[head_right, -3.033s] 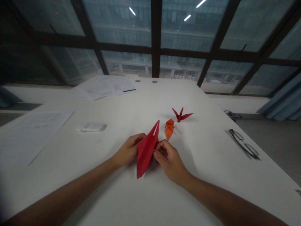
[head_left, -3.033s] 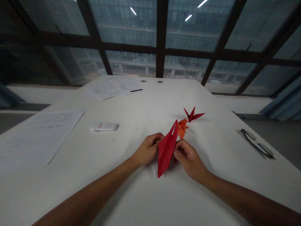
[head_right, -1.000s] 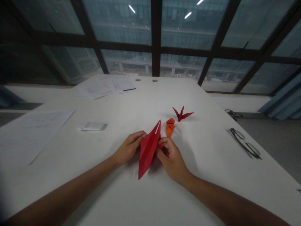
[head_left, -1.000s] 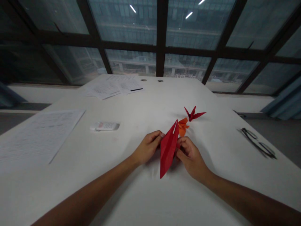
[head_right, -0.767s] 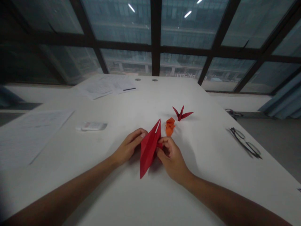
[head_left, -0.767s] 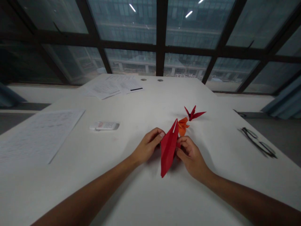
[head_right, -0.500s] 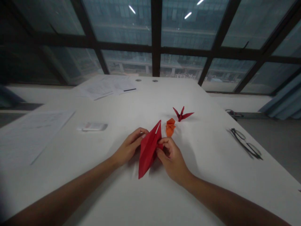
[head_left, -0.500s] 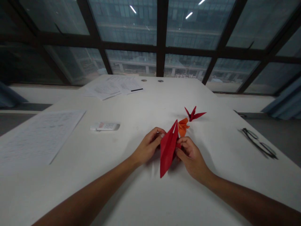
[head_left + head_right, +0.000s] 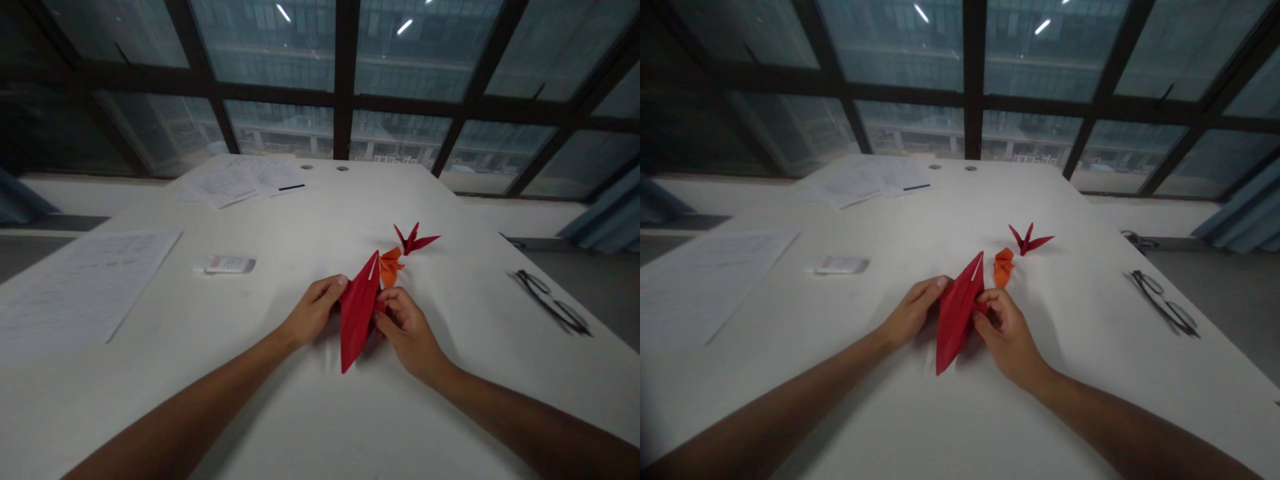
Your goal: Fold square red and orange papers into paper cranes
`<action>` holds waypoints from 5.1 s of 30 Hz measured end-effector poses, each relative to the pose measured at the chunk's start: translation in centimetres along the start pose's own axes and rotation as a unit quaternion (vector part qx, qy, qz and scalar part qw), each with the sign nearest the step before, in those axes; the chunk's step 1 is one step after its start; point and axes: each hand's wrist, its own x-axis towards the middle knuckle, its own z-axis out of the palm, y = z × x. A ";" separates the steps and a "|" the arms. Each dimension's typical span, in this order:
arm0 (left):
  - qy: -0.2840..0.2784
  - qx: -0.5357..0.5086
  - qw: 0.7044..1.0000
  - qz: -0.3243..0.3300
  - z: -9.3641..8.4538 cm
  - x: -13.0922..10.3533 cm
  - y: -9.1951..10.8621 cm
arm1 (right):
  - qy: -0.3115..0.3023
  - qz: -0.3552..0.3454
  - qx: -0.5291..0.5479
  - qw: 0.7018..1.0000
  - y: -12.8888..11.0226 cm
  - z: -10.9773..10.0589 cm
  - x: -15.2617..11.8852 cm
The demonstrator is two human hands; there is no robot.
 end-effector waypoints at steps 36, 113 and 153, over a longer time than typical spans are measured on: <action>-0.005 -0.107 0.994 -0.005 -0.3 0.2 -0.4 | 0.024 0.005 0.018 1.000 -0.4 0.1 0.1; 0.055 0.009 0.998 0.026 0.0 0.1 0.0 | -0.038 0.017 -0.068 0.997 -0.2 -0.7 -0.3; 0.070 0.200 0.976 0.056 0.6 -0.6 -0.4 | -0.002 -0.010 -0.073 0.997 -0.1 -0.4 -0.3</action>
